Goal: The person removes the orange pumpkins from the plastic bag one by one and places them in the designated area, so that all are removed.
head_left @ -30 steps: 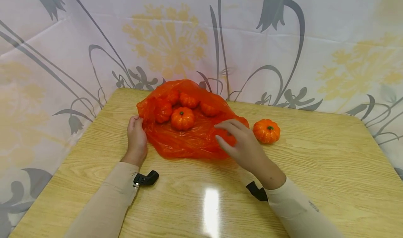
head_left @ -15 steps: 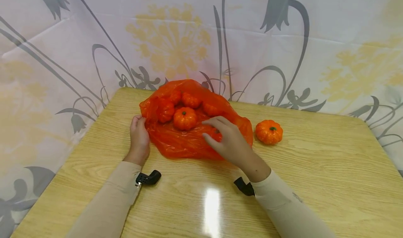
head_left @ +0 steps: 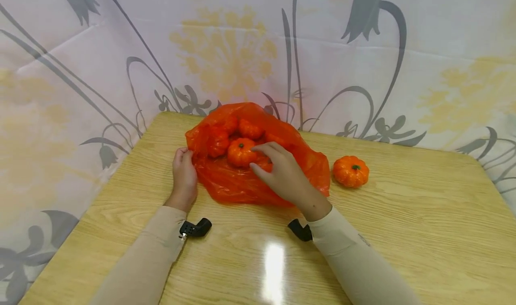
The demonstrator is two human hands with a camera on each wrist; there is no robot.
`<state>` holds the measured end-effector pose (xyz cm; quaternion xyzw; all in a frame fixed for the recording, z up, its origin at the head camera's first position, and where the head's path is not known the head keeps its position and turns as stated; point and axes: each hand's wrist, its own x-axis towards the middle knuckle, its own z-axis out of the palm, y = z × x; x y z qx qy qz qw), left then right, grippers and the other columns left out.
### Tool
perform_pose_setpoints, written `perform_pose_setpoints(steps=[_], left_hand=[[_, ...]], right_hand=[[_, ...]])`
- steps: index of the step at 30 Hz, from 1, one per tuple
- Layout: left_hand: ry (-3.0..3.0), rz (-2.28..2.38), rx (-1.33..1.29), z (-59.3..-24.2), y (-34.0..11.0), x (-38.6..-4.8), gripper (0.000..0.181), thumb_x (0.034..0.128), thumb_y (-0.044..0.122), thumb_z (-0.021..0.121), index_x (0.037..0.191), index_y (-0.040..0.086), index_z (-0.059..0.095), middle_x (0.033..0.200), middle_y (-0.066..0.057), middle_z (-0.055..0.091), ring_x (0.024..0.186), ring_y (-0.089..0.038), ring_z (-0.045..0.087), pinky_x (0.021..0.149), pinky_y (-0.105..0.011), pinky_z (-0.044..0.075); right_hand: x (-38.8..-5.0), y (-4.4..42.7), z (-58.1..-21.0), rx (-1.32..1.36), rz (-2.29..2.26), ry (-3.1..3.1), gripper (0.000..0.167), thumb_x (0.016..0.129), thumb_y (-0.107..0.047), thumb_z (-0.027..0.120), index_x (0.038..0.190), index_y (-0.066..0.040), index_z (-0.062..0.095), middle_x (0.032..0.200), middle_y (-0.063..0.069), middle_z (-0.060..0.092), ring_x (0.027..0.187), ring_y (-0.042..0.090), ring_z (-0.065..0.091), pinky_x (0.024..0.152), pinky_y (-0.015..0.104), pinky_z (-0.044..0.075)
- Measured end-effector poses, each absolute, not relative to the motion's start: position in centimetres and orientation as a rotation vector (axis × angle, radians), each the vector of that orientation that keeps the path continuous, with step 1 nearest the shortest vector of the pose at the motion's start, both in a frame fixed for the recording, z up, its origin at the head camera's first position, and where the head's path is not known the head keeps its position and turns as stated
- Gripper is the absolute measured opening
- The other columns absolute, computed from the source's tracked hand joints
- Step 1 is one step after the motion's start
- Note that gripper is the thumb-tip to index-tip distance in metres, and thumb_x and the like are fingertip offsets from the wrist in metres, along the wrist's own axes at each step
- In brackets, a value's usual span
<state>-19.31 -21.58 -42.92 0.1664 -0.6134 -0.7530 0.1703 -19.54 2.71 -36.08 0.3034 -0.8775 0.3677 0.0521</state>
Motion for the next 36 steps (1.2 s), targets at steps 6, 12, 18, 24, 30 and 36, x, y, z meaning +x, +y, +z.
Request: perform_pose_setpoints(steps=[6, 12, 18, 24, 30, 36], left_hand=[[-1.758, -2.134, 0.473, -43.1, -21.6, -19.2, 0.016, 0.1055, 0.016, 0.032, 0.098, 0.016, 0.047, 0.107, 0.003, 0.049, 0.105, -0.012, 0.049, 0.093, -0.022, 0.04], [-1.768, -2.14, 0.485, -43.3, -21.8, -19.1, 0.017, 0.1058, 0.017, 0.032, 0.1, 0.016, 0.047, 0.109, 0.004, 0.049, 0.106, -0.012, 0.049, 0.095, -0.023, 0.04], [-1.755, -2.137, 0.471, -43.0, -21.7, -19.2, 0.016, 0.1058, 0.016, 0.032, 0.1, 0.014, 0.047, 0.109, 0.003, 0.049, 0.106, -0.012, 0.05, 0.094, -0.023, 0.04], [-1.76, -2.133, 0.473, -42.9, -21.7, -19.3, 0.016, 0.1058, 0.016, 0.032, 0.101, 0.014, 0.047, 0.109, 0.003, 0.049, 0.105, -0.012, 0.05, 0.093, -0.022, 0.041], [-1.778, -2.133, 0.461, -43.0, -21.7, -19.2, 0.017, 0.1065, 0.017, 0.031, 0.103, 0.014, 0.047, 0.111, 0.003, 0.049, 0.108, -0.012, 0.05, 0.094, -0.022, 0.04], [-1.757, -2.14, 0.455, -42.9, -21.6, -19.1, 0.017, 0.1065, 0.016, 0.031, 0.102, 0.013, 0.047, 0.111, 0.003, 0.049, 0.107, -0.012, 0.05, 0.095, -0.023, 0.04]], right_hand=[[-20.1, 1.5, -36.0, 0.904, 1.091, -2.698, 0.039, 0.092, -0.021, 0.071, 0.126, -0.005, 0.064, 0.125, 0.008, 0.062, 0.119, 0.026, 0.058, 0.106, 0.04, 0.048], [-20.8, 0.6, -36.3, 0.881, 1.067, -2.773, 0.047, 0.092, -0.024, 0.072, 0.134, -0.008, 0.059, 0.133, 0.009, 0.055, 0.126, 0.027, 0.052, 0.111, 0.043, 0.044], [-21.6, 0.5, -36.9, 0.92, 0.966, -2.891, 0.067, 0.091, -0.027, 0.073, 0.149, -0.011, 0.044, 0.153, 0.015, 0.039, 0.142, 0.032, 0.039, 0.116, 0.047, 0.037], [-22.2, 0.6, -38.0, 0.982, 1.001, -2.901, 0.081, 0.09, -0.025, 0.074, 0.156, -0.009, 0.031, 0.161, 0.017, 0.03, 0.149, 0.034, 0.029, 0.12, 0.048, 0.029], [-22.6, 0.7, -38.7, 1.009, 1.021, -2.906, 0.084, 0.09, -0.024, 0.074, 0.157, -0.004, 0.027, 0.162, 0.019, 0.028, 0.15, 0.034, 0.028, 0.121, 0.046, 0.027], [-22.5, 0.8, -38.8, 1.015, 0.994, -2.927, 0.08, 0.091, -0.023, 0.073, 0.155, -0.002, 0.03, 0.156, 0.02, 0.035, 0.144, 0.034, 0.036, 0.12, 0.044, 0.031]])
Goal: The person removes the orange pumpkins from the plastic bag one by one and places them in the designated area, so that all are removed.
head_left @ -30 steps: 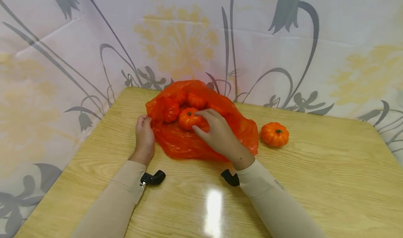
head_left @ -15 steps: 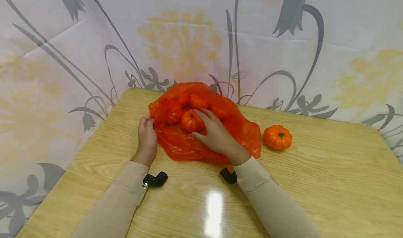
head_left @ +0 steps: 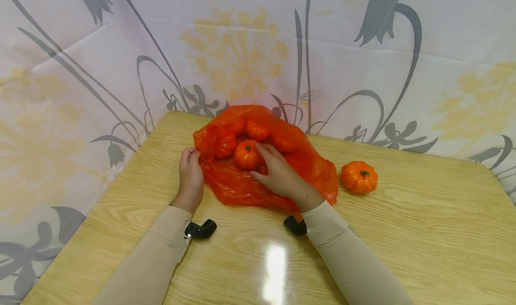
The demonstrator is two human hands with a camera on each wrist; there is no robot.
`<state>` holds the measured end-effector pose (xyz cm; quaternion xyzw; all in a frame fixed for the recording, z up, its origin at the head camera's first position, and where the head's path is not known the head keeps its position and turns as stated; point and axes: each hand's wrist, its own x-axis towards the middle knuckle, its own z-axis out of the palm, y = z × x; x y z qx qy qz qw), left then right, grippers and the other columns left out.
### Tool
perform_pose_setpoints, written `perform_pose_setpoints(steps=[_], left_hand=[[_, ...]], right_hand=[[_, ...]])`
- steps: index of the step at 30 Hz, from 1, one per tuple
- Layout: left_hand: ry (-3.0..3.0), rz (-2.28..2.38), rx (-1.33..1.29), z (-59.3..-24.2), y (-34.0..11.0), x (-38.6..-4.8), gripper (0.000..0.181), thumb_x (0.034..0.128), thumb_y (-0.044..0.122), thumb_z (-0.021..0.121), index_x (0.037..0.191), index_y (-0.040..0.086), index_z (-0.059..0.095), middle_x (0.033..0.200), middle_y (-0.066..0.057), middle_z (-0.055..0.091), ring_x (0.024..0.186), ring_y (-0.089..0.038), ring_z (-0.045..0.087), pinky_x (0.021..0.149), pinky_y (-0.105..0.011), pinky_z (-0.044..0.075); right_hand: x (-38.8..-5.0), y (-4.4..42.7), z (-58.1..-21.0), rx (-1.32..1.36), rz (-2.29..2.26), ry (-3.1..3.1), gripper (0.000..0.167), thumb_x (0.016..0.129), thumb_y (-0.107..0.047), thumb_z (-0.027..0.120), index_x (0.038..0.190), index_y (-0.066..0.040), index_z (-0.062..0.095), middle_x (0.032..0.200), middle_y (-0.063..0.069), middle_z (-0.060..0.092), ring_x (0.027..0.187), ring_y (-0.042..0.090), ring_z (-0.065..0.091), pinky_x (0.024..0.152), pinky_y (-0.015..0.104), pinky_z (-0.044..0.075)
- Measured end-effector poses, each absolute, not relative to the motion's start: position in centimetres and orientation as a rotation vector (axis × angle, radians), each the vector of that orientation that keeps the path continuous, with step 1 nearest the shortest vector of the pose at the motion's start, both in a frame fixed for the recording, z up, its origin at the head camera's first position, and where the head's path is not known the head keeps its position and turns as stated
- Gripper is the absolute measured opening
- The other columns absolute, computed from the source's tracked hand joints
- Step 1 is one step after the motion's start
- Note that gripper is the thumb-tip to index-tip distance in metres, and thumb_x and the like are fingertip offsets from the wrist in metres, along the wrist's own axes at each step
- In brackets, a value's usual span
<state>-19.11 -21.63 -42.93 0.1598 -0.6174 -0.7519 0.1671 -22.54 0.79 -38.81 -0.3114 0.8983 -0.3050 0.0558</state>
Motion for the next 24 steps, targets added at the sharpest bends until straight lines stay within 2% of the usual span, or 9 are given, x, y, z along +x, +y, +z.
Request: perform_pose_setpoints(steps=[7, 15, 19, 24], left_hand=[[-1.748, -2.141, 0.457, -42.86, -21.63, -19.06, 0.016, 0.1063, 0.015, 0.031, 0.1, 0.013, 0.046, 0.109, 0.003, 0.049, 0.106, -0.012, 0.05, 0.093, -0.023, 0.04], [-1.745, -2.148, 0.459, -43.06, -21.66, -19.03, 0.016, 0.106, 0.015, 0.032, 0.102, 0.012, 0.047, 0.11, 0.002, 0.049, 0.106, -0.012, 0.05, 0.094, -0.024, 0.04], [-1.753, -2.149, 0.459, -43.11, -21.71, -19.05, 0.016, 0.1061, 0.016, 0.032, 0.102, 0.012, 0.047, 0.111, 0.002, 0.049, 0.107, -0.013, 0.05, 0.095, -0.024, 0.04], [-1.752, -2.147, 0.446, -43.03, -21.69, -19.09, 0.016, 0.1061, 0.016, 0.032, 0.103, 0.011, 0.047, 0.11, 0.002, 0.049, 0.107, -0.013, 0.05, 0.095, -0.024, 0.041]], right_hand=[[-22.37, 0.84, -38.94, -0.937, -0.854, 2.771, 0.075, 0.091, -0.023, 0.073, 0.152, -0.001, 0.037, 0.146, 0.023, 0.04, 0.132, 0.036, 0.045, 0.114, 0.044, 0.04], [-22.15, 0.96, -38.87, -0.905, -0.828, 2.784, 0.069, 0.091, -0.024, 0.072, 0.148, -0.001, 0.042, 0.164, 0.011, 0.027, 0.149, 0.032, 0.033, 0.121, 0.044, 0.029], [-22.2, 0.92, -39.06, -0.933, -0.831, 2.792, 0.067, 0.092, -0.022, 0.072, 0.148, -0.002, 0.042, 0.159, 0.012, 0.038, 0.147, 0.03, 0.037, 0.121, 0.043, 0.029], [-22.24, 0.76, -39.18, -0.985, -0.853, 2.828, 0.063, 0.091, -0.02, 0.072, 0.145, -0.002, 0.045, 0.145, 0.015, 0.05, 0.135, 0.033, 0.049, 0.117, 0.045, 0.036]])
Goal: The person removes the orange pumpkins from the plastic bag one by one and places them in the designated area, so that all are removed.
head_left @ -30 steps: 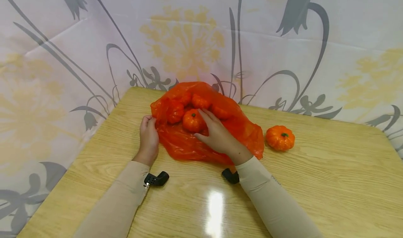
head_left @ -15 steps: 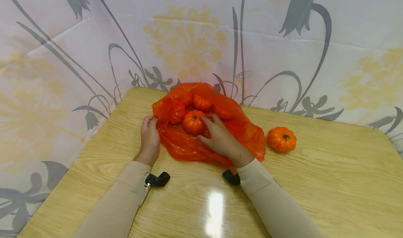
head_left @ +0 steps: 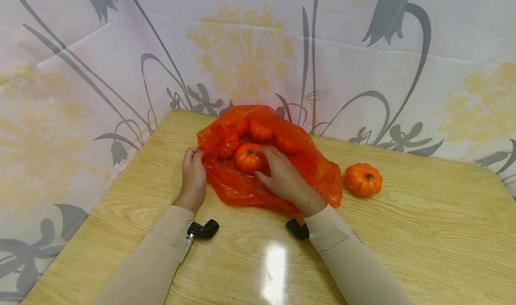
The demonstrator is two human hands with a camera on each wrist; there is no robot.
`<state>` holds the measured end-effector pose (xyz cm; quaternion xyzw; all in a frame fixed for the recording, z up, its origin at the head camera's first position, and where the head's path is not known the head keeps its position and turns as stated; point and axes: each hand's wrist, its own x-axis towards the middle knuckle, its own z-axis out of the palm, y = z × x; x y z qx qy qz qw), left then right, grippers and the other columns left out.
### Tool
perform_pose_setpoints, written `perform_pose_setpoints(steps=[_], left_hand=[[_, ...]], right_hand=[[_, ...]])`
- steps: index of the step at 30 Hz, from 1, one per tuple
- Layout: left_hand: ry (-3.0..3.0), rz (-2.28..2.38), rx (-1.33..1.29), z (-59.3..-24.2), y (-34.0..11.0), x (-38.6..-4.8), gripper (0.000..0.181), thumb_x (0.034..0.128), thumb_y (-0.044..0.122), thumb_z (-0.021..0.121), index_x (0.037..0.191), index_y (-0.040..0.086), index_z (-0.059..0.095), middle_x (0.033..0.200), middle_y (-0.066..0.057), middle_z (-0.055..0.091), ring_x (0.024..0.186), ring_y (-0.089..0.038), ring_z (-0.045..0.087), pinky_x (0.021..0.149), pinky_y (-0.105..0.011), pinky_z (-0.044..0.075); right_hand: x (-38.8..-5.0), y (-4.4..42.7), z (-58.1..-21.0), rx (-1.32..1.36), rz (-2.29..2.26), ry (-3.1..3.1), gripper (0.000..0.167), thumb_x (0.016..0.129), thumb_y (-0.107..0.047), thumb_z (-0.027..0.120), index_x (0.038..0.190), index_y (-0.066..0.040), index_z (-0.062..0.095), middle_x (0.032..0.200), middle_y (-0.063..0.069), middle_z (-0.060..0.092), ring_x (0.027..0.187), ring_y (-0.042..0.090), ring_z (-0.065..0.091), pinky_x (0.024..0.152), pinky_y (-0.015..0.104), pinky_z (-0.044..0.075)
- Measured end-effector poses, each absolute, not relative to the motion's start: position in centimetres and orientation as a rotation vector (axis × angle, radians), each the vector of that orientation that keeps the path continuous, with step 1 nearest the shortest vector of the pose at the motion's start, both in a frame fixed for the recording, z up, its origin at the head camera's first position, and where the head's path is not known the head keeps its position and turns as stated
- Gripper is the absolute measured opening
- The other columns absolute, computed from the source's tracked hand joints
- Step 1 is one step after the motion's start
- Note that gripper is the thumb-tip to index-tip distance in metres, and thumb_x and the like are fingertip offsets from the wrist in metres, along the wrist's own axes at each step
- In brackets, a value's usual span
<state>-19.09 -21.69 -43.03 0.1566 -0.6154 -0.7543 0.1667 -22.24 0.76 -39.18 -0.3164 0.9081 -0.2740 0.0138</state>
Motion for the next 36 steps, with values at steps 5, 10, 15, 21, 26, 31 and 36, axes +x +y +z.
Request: perform_pose_setpoints(steps=[5, 10, 15, 21, 26, 31, 36], left_hand=[[-1.752, -2.155, 0.454, -42.96, -21.73, -19.12, 0.015, 0.106, 0.016, 0.033, 0.102, 0.012, 0.047, 0.11, 0.001, 0.049, 0.105, -0.014, 0.05, 0.093, -0.024, 0.041], [-1.772, -2.154, 0.455, -43.0, -21.69, -19.24, 0.016, 0.1061, 0.016, 0.033, 0.104, 0.011, 0.047, 0.11, 0.001, 0.048, 0.106, -0.014, 0.05, 0.094, -0.025, 0.041], [-1.766, -2.144, 0.444, -43.1, -21.76, -19.26, 0.016, 0.1057, 0.016, 0.033, 0.102, 0.01, 0.047, 0.108, 0.0, 0.048, 0.106, -0.015, 0.051, 0.094, -0.025, 0.041], [-1.775, -2.136, 0.44, -43.08, -21.78, -19.23, 0.015, 0.1056, 0.016, 0.033, 0.102, 0.01, 0.047, 0.108, 0.0, 0.048, 0.105, -0.014, 0.051, 0.094, -0.025, 0.042], [-1.783, -2.129, 0.438, -43.01, -21.72, -19.18, 0.016, 0.1058, 0.016, 0.033, 0.102, 0.01, 0.047, 0.107, 0.0, 0.048, 0.104, -0.015, 0.051, 0.092, -0.024, 0.042], [-1.781, -2.127, 0.455, -43.02, -21.68, -19.12, 0.015, 0.1057, 0.015, 0.034, 0.1, 0.01, 0.047, 0.104, 0.0, 0.047, 0.101, -0.015, 0.05, 0.089, -0.023, 0.042], [-1.787, -2.131, 0.452, -43.09, -21.73, -19.16, 0.016, 0.1058, 0.016, 0.034, 0.101, 0.011, 0.048, 0.104, 0.001, 0.048, 0.102, -0.015, 0.051, 0.089, -0.023, 0.043]], right_hand=[[-22.25, 0.59, -39.23, -1.02, -0.832, 2.858, 0.06, 0.09, -0.019, 0.074, 0.143, -0.005, 0.052, 0.139, 0.016, 0.05, 0.125, 0.035, 0.052, 0.111, 0.045, 0.043], [-22.15, 0.65, -39.21, -1.018, -0.825, 2.852, 0.056, 0.089, -0.02, 0.075, 0.14, -0.008, 0.055, 0.15, 0.014, 0.045, 0.134, 0.037, 0.048, 0.113, 0.048, 0.041], [-22.02, 0.52, -39.12, -1.018, -0.813, 2.811, 0.055, 0.09, -0.022, 0.074, 0.139, -0.009, 0.053, 0.16, 0.01, 0.036, 0.144, 0.035, 0.04, 0.12, 0.05, 0.03], [-21.91, 0.38, -39.11, -0.986, -0.815, 2.787, 0.056, 0.089, -0.022, 0.075, 0.138, -0.009, 0.05, 0.162, 0.008, 0.033, 0.145, 0.033, 0.039, 0.121, 0.05, 0.028], [-21.88, 0.34, -39.26, -0.977, -0.839, 2.791, 0.061, 0.088, -0.021, 0.077, 0.139, -0.008, 0.047, 0.158, 0.008, 0.04, 0.142, 0.032, 0.043, 0.119, 0.047, 0.032], [-21.67, 0.21, -39.48, -1.002, -0.892, 2.809, 0.047, 0.085, -0.018, 0.08, 0.122, -0.008, 0.052, 0.142, 0.01, 0.052, 0.129, 0.03, 0.052, 0.112, 0.043, 0.043], [-21.51, -0.02, -39.7, -0.977, -0.941, 2.841, 0.046, 0.081, -0.019, 0.084, 0.114, -0.01, 0.052, 0.122, 0.01, 0.053, 0.108, 0.027, 0.056, 0.098, 0.041, 0.05]])
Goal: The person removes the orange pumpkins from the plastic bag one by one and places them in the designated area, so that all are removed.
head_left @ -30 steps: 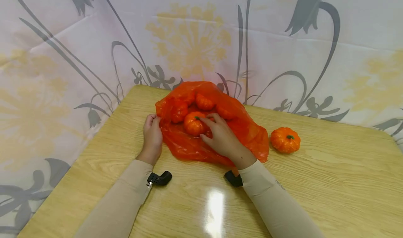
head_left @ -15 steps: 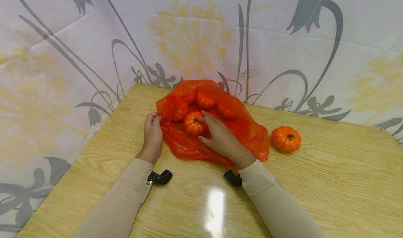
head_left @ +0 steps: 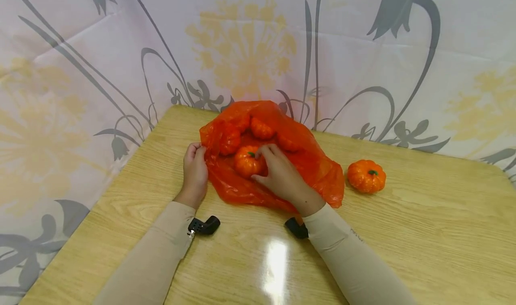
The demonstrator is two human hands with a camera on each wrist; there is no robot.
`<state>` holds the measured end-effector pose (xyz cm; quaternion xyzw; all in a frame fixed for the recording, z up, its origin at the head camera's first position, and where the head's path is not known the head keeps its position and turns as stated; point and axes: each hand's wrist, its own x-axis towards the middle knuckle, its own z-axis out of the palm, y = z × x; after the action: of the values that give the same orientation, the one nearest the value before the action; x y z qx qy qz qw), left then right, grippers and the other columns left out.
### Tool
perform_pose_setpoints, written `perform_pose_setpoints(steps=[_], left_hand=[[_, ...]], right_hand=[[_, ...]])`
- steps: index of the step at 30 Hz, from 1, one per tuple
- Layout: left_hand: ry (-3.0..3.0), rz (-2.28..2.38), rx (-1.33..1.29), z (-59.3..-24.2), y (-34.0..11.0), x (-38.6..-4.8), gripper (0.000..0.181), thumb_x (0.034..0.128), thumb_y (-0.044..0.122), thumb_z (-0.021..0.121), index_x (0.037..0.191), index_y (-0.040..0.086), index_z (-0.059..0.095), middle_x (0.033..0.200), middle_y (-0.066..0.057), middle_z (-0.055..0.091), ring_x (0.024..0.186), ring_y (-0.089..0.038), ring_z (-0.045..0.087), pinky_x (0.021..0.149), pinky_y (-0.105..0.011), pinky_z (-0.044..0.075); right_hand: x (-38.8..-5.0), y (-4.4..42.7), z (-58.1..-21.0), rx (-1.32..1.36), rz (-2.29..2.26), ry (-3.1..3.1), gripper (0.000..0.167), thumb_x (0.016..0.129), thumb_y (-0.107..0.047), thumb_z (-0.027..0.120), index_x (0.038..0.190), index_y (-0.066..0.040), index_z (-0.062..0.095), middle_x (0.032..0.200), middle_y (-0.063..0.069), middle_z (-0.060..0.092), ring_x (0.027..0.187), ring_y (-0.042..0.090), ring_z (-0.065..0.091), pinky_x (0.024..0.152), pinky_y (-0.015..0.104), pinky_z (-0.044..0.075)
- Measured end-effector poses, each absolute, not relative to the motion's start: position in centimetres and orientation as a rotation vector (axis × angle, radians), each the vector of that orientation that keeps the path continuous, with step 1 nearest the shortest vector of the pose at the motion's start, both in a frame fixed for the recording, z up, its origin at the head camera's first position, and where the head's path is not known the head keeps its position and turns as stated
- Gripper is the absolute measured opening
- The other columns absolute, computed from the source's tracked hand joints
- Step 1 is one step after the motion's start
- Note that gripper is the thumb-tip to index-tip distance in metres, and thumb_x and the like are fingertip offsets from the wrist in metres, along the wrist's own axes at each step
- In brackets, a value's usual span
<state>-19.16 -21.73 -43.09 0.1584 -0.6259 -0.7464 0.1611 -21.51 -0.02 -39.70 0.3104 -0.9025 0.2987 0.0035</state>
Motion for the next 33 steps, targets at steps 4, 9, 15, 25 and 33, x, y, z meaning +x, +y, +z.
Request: perform_pose_setpoints(steps=[4, 9, 15, 25, 33], left_hand=[[-1.804, -2.137, 0.471, -43.09, -21.8, -19.18, 0.015, 0.1059, 0.017, 0.034, 0.101, 0.014, 0.048, 0.107, 0.002, 0.049, 0.104, -0.014, 0.051, 0.091, -0.023, 0.043], [-1.8, -2.136, 0.469, -42.94, -21.73, -19.13, 0.016, 0.106, 0.017, 0.034, 0.102, 0.013, 0.048, 0.108, 0.001, 0.049, 0.104, -0.014, 0.051, 0.092, -0.024, 0.043], [-1.807, -2.146, 0.468, -42.85, -21.73, -19.09, 0.016, 0.1064, 0.018, 0.033, 0.104, 0.01, 0.047, 0.108, 0.0, 0.048, 0.105, -0.015, 0.051, 0.093, -0.025, 0.042], [-1.813, -2.145, 0.491, -43.01, -21.56, -19.24, 0.015, 0.1062, 0.017, 0.034, 0.103, 0.011, 0.048, 0.109, 0.0, 0.048, 0.105, -0.015, 0.05, 0.092, -0.023, 0.043], [-1.814, -2.134, 0.467, -43.02, -21.72, -19.21, 0.016, 0.1061, 0.017, 0.034, 0.105, 0.009, 0.047, 0.109, 0.0, 0.048, 0.104, -0.015, 0.051, 0.092, -0.023, 0.043]], right_hand=[[-21.47, -0.11, -39.7, 0.924, 0.975, -2.858, 0.052, 0.08, -0.019, 0.084, 0.118, -0.01, 0.05, 0.125, 0.013, 0.05, 0.107, 0.03, 0.059, 0.099, 0.042, 0.051], [-21.48, -0.16, -39.6, 0.903, 0.968, -2.861, 0.067, 0.08, -0.02, 0.085, 0.135, -0.01, 0.048, 0.129, 0.015, 0.05, 0.114, 0.032, 0.059, 0.104, 0.044, 0.049], [-21.39, -0.19, -39.68, 0.931, 0.907, -2.885, 0.065, 0.084, -0.026, 0.082, 0.14, -0.011, 0.052, 0.132, 0.016, 0.048, 0.116, 0.033, 0.058, 0.106, 0.044, 0.048], [-21.09, 0.07, -39.58, 0.98, 0.909, -2.965, 0.069, 0.09, -0.027, 0.074, 0.148, -0.012, 0.039, 0.147, 0.015, 0.047, 0.132, 0.034, 0.052, 0.113, 0.048, 0.04], [-20.55, -0.04, -39.16, 0.959, 0.854, -2.917, 0.07, 0.088, -0.028, 0.076, 0.148, -0.014, 0.043, 0.142, 0.016, 0.05, 0.12, 0.036, 0.06, 0.107, 0.048, 0.047]])
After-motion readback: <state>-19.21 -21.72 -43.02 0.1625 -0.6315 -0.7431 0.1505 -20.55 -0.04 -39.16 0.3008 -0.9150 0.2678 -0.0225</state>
